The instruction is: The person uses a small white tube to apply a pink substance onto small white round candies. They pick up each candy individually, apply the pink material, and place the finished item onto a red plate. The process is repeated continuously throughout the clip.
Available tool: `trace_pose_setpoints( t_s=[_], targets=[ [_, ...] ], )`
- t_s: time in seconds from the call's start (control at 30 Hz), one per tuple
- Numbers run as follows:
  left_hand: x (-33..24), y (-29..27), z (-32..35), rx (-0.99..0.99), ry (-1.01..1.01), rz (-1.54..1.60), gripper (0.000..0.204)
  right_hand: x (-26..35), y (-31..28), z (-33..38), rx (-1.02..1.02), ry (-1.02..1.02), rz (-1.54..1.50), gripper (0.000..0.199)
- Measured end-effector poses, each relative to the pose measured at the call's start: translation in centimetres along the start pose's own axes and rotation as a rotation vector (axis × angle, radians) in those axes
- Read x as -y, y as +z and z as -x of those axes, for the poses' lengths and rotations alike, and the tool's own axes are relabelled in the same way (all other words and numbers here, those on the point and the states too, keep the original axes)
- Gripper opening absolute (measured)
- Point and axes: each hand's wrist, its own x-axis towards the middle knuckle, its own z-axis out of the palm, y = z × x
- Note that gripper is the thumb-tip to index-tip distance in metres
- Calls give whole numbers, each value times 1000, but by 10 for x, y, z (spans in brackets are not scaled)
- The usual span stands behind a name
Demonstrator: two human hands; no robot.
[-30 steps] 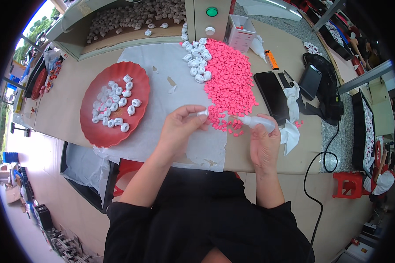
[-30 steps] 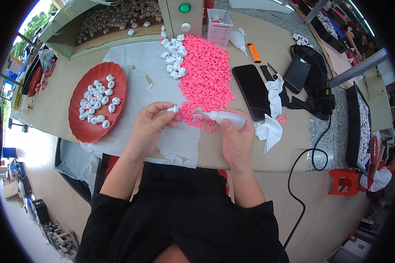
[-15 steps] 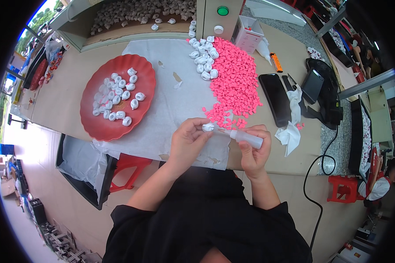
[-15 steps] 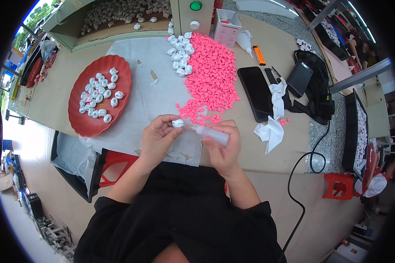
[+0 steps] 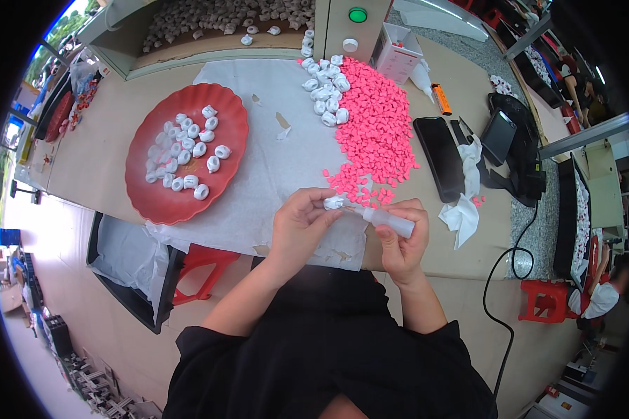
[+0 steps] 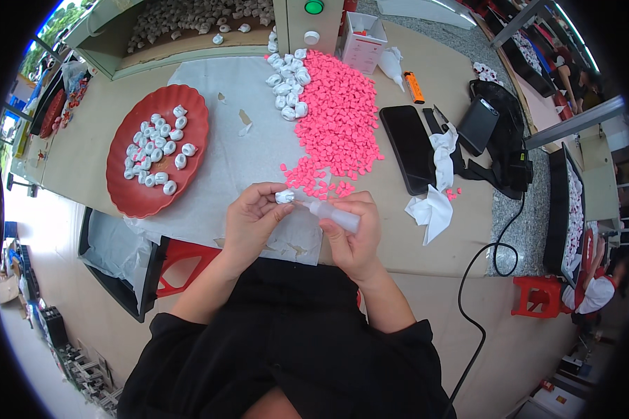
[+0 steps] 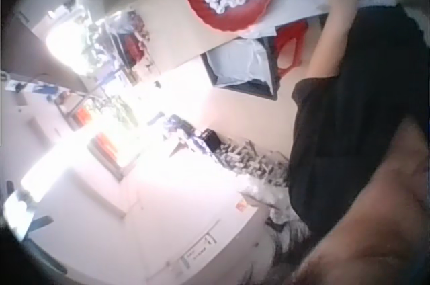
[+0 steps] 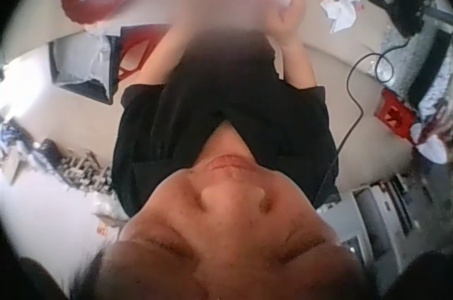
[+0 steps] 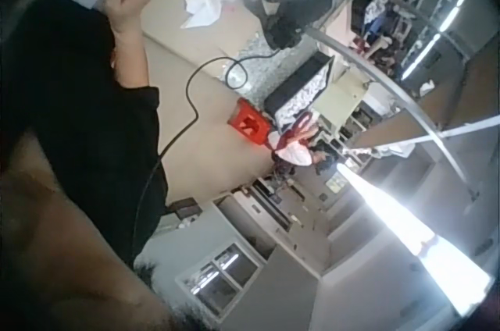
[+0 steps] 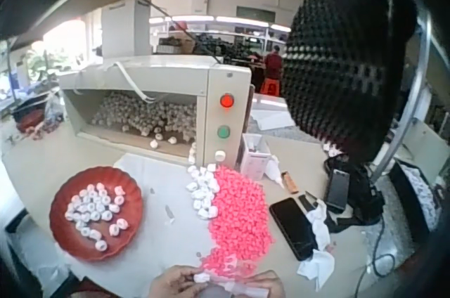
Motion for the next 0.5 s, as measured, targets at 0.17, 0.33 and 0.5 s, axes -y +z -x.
trace_pose_setpoints(
  t_s=[0.17,0.33,0.5],
  targets=[
    [-1,0,0,15,2,-9,28,0,0,-1,12,-19,20,29],
    [-4,1,0,17,-3,-29,28,0,0,-1,21,-13,18,29],
    [-1,0,0,17,4,-52,29,-1,1,-1,13,-21,16,29]
  ],
)
